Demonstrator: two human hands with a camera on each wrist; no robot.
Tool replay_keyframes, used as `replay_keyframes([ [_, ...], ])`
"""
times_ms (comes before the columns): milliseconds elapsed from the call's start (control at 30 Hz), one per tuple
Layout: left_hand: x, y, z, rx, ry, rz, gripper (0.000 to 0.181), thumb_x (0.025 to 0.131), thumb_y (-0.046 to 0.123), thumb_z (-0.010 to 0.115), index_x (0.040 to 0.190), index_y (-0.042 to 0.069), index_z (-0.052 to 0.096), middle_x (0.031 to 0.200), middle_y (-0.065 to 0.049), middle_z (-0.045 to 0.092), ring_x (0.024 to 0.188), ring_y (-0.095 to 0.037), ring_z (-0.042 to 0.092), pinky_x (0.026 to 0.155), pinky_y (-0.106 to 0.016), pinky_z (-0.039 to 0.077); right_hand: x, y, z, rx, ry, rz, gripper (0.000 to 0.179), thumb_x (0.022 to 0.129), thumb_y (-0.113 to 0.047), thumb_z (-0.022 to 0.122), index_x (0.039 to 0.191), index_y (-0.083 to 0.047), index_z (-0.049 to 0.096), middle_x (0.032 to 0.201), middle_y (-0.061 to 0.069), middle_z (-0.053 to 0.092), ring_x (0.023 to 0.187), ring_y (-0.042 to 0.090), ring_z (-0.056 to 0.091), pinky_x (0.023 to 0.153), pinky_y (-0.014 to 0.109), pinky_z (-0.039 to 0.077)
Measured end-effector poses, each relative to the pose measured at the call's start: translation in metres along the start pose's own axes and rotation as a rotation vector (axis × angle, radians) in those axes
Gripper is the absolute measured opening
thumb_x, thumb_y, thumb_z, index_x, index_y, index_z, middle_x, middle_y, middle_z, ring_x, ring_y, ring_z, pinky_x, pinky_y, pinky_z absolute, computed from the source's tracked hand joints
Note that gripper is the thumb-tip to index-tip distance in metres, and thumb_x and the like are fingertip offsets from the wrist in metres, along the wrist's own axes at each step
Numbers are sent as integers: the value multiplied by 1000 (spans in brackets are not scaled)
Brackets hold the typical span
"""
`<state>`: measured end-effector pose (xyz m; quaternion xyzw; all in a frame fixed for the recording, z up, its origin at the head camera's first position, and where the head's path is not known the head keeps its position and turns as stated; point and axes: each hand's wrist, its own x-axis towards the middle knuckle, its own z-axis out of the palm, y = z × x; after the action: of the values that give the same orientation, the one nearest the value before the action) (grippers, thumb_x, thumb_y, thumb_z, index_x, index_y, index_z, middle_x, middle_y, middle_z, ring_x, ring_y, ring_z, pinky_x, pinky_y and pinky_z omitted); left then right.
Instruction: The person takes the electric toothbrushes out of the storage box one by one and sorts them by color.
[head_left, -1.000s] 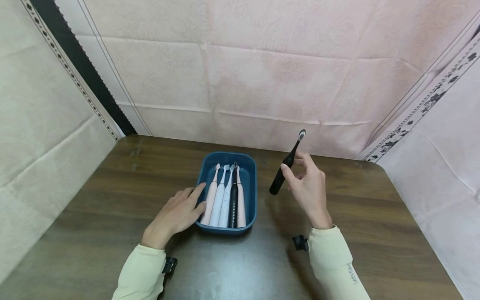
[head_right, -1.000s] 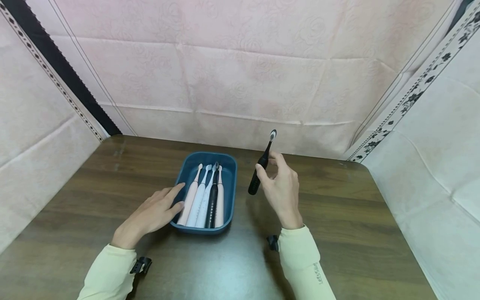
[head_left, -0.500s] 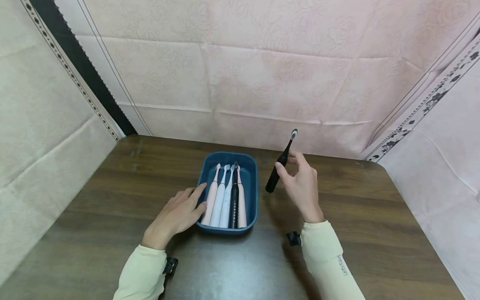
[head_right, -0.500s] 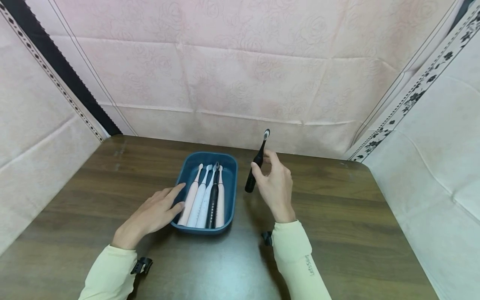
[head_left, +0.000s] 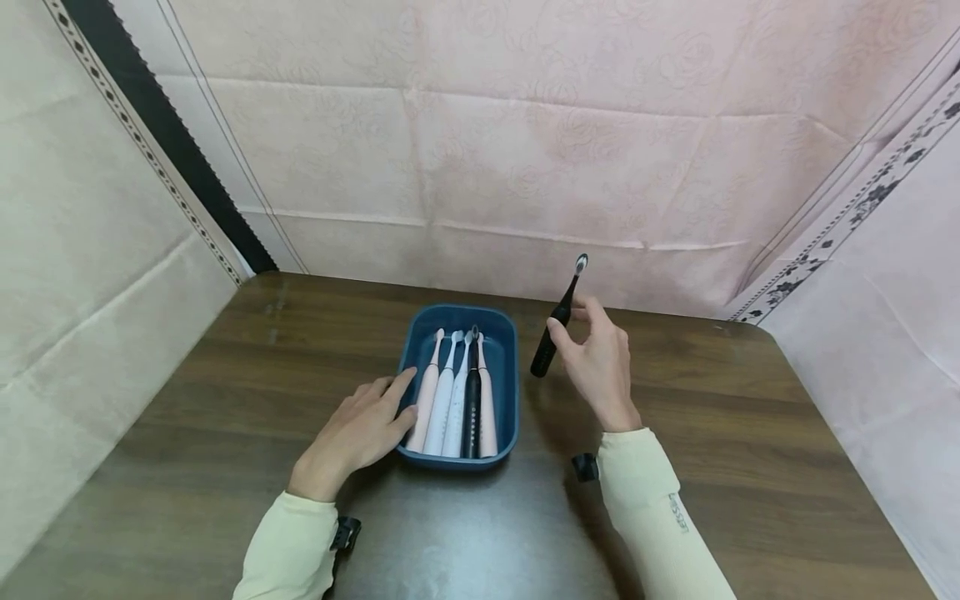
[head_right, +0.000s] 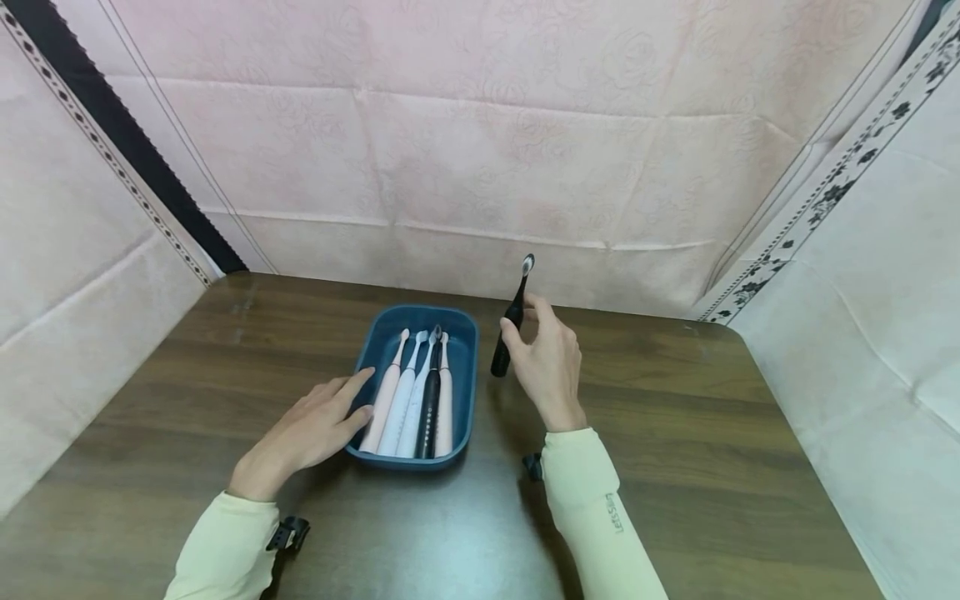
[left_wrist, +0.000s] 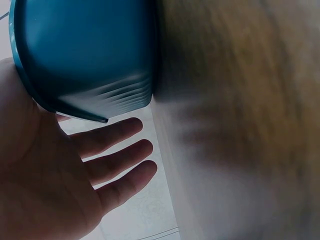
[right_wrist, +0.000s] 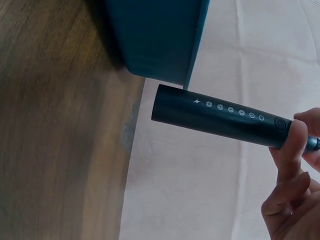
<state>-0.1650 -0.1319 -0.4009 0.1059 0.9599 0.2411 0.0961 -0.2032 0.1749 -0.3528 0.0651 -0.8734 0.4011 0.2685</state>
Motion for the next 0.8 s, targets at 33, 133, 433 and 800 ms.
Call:
replay_keyframes([
  [33,0,0,0,-1,0,2,66,105,36,49,162,16,26,158,-25,33,141,-47,34,109,-69,31,0,1,1,0,1,6,33,95,-23,72,127,-15,64,115,14,72,52,19,52,42,34,39],
  [133,0,1,1,-1,2,4,65,105,36,50,162,16,26,158,-25,34,141,-47,34,109,-69,31,1,2,4,2,-5,20,34,95,-23,72,128,-14,64,116,14,72,51,20,51,42,34,37],
  [433,-1,1,0,6,7,13,65,104,35,50,162,14,28,157,-26,35,140,-47,35,110,-68,31,4,8,12,-1,-3,8,35,96,-21,72,128,-11,63,117,16,72,50,20,49,41,34,36],
  [800,-2,2,0,2,3,8,65,105,35,50,162,14,27,157,-26,34,141,-47,34,110,-68,31,4,16,16,-25,-4,25,32,96,-21,71,126,-12,63,118,16,71,48,19,49,40,33,34],
])
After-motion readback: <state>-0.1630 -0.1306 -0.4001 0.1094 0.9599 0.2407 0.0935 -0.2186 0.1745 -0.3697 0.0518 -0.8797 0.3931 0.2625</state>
